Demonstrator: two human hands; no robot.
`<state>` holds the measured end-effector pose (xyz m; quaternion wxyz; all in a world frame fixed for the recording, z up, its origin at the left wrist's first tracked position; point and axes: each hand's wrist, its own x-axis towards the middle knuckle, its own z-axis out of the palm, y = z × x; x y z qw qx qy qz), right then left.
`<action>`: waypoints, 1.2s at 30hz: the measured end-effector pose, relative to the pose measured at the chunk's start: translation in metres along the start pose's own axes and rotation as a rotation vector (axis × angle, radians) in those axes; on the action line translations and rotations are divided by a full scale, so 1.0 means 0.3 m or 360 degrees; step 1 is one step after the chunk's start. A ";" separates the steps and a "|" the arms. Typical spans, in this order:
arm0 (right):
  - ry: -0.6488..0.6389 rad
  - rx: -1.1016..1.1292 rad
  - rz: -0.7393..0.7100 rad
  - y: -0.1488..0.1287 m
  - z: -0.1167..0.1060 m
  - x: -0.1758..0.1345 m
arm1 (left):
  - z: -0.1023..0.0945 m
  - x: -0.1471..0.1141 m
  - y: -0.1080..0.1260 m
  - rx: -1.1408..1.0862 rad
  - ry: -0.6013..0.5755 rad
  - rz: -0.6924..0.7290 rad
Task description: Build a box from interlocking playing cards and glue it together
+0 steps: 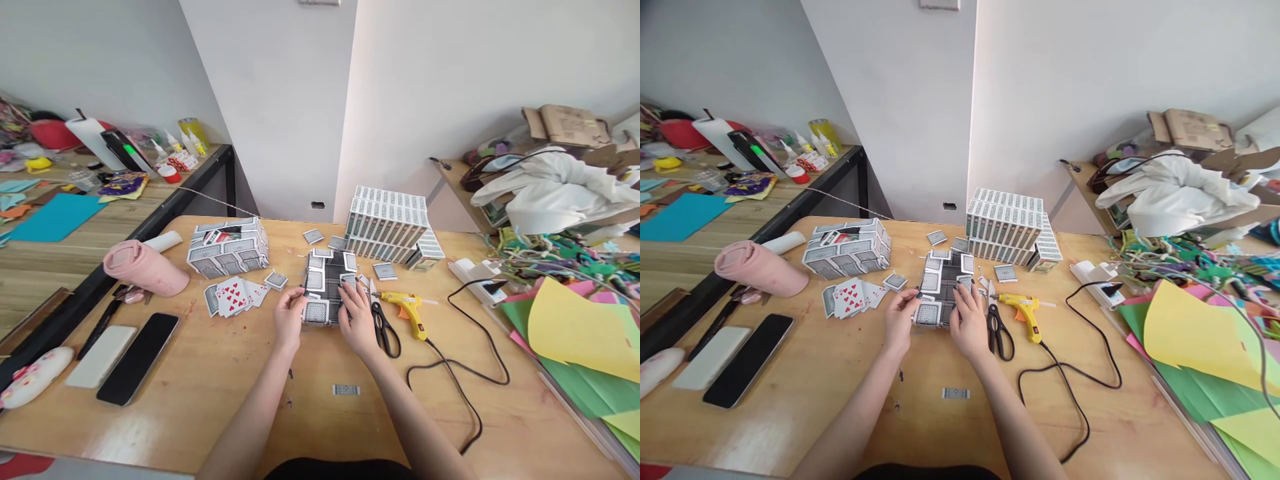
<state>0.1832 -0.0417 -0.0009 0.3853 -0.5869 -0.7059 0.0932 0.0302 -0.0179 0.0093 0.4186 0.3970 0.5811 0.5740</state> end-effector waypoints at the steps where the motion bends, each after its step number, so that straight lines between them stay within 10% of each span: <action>1: -0.0002 -0.0003 0.0003 -0.001 0.000 0.000 | -0.014 0.007 0.008 0.0028 -0.0052 -0.0002; 9: 0.0020 -0.0008 0.0026 -0.004 0.004 0.000 | -0.187 0.099 0.024 0.0511 -0.0102 0.0282; 12: 0.0025 0.0000 0.0028 -0.007 0.001 0.000 | -0.261 0.143 -0.006 0.1432 0.0033 0.0629; 16: 0.0026 -0.0006 0.0044 -0.013 -0.002 0.001 | -0.317 0.179 -0.042 0.1994 0.0080 0.0532; 23: 0.0066 0.0047 0.0057 -0.009 0.003 0.002 | -0.308 0.195 -0.042 0.1838 -0.0127 0.0622; 30: 0.0067 0.0068 0.0068 -0.010 -0.001 0.002 | -0.313 0.183 -0.040 0.1896 0.0094 0.0599; 36: 0.0002 0.0129 0.0110 -0.015 -0.010 0.011 | -0.322 0.194 -0.014 0.2017 -0.0205 0.0528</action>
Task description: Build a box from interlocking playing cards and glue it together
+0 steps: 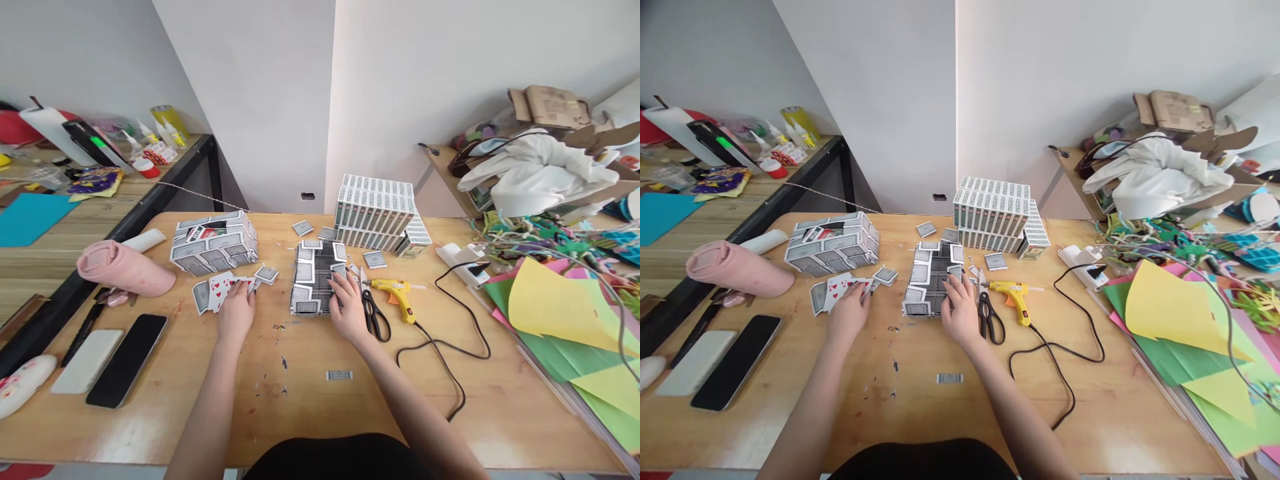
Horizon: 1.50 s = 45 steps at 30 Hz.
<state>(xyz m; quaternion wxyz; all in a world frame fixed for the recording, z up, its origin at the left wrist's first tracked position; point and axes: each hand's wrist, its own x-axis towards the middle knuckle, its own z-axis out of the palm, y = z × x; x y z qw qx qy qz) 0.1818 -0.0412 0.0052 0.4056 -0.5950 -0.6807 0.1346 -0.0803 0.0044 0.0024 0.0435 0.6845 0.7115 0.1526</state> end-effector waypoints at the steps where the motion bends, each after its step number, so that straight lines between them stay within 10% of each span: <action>1: -0.0039 0.0017 0.0003 0.001 -0.008 0.003 | -0.011 0.002 0.003 0.0004 -0.0013 -0.0001; 9: 0.0063 0.0138 0.0100 -0.043 -0.171 0.039 | -0.195 -0.072 0.163 -0.0659 0.0335 -0.0100; 16: -0.0569 0.0656 0.0238 -0.161 -0.250 0.050 | -0.243 -0.166 0.453 -0.1916 -0.0333 0.0216; 31: -0.0187 0.0655 0.0638 0.005 -0.196 -0.066 | -0.143 -0.054 0.410 -0.0528 -0.0374 0.1079; 45: 0.0107 0.1273 0.0848 0.013 -0.136 -0.075 | -0.226 0.082 0.567 0.0321 -0.1285 0.1396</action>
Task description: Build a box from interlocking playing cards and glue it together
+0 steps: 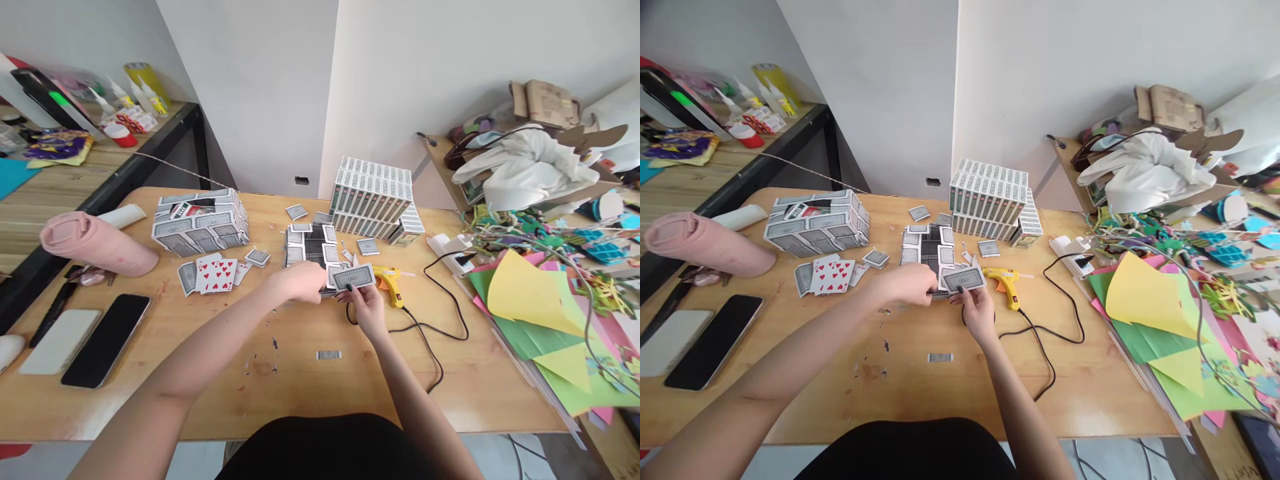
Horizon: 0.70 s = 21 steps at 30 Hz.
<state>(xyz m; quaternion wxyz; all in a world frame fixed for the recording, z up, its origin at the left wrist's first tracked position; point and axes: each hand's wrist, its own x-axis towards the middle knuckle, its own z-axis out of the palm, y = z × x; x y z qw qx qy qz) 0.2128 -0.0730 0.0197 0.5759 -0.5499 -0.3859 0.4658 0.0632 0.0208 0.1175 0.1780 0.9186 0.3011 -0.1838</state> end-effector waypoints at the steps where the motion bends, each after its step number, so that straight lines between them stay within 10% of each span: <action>1: 0.0019 0.0014 -0.0006 0.000 0.001 -0.003 | -0.001 0.008 -0.009 -0.0037 -0.0028 0.0047; 7: -0.0082 -0.0275 -0.0204 0.003 -0.027 -0.019 | -0.013 0.047 -0.065 -0.0157 -0.0135 0.0298; 13: -0.0658 -0.1325 -0.0743 -0.076 -0.059 -0.046 | -0.006 0.051 -0.069 -0.0144 -0.0138 0.0309; 21: -0.0749 -0.1914 -0.1012 -0.107 -0.014 -0.064 | 0.019 0.010 -0.054 -0.0098 -0.0109 0.0295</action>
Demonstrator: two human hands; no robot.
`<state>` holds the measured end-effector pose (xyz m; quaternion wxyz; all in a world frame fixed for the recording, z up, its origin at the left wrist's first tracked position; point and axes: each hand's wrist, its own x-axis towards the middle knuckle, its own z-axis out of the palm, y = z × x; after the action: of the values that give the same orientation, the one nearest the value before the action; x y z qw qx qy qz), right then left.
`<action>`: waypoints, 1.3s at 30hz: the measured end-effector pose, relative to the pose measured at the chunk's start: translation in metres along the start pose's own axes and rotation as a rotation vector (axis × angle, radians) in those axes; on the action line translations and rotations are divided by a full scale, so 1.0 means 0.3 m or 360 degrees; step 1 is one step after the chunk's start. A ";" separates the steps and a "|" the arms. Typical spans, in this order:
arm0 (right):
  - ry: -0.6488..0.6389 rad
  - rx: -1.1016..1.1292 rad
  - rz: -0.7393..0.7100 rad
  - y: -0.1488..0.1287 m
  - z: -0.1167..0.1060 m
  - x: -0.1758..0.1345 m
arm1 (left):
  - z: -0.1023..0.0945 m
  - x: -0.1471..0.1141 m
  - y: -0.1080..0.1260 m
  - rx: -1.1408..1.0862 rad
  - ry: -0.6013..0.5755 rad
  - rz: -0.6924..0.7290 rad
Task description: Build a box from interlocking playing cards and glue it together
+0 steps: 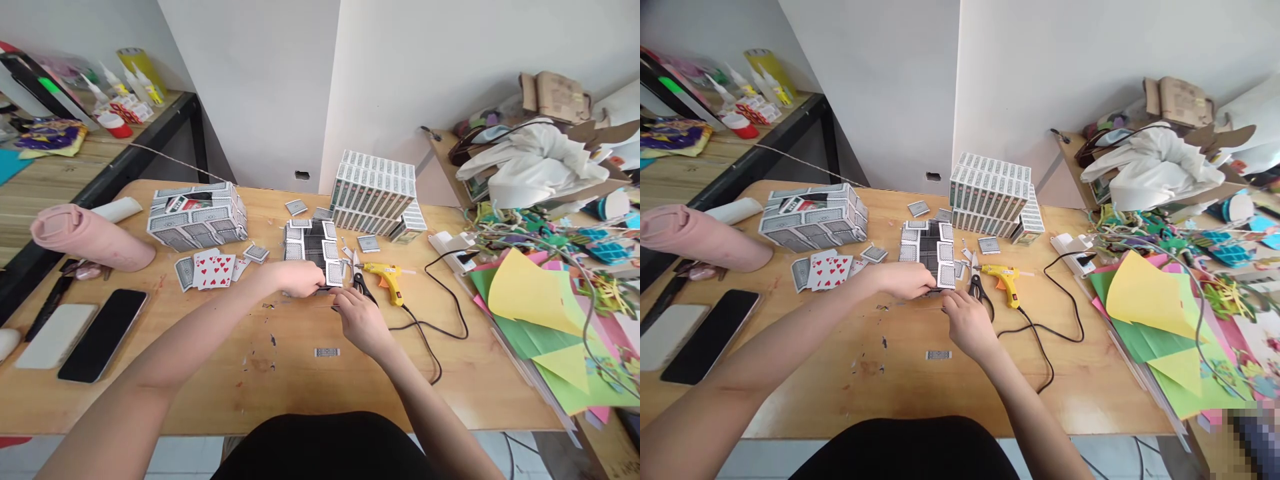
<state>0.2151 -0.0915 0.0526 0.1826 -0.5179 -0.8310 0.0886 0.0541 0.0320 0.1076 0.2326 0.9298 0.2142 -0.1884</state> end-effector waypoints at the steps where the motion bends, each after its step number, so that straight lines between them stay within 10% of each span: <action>1: -0.0006 -0.0018 -0.0006 -0.005 0.000 0.003 | 0.001 -0.001 0.004 0.0029 0.0015 0.0010; 39: -0.0188 -0.0103 0.0061 -0.102 0.012 0.062 | 0.009 0.032 0.000 -0.0112 -0.0105 0.0053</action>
<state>0.1810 -0.0885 0.0636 0.1148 -0.5333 -0.8326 0.0955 0.0615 0.0336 0.1010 0.2752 0.9177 0.1975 -0.2076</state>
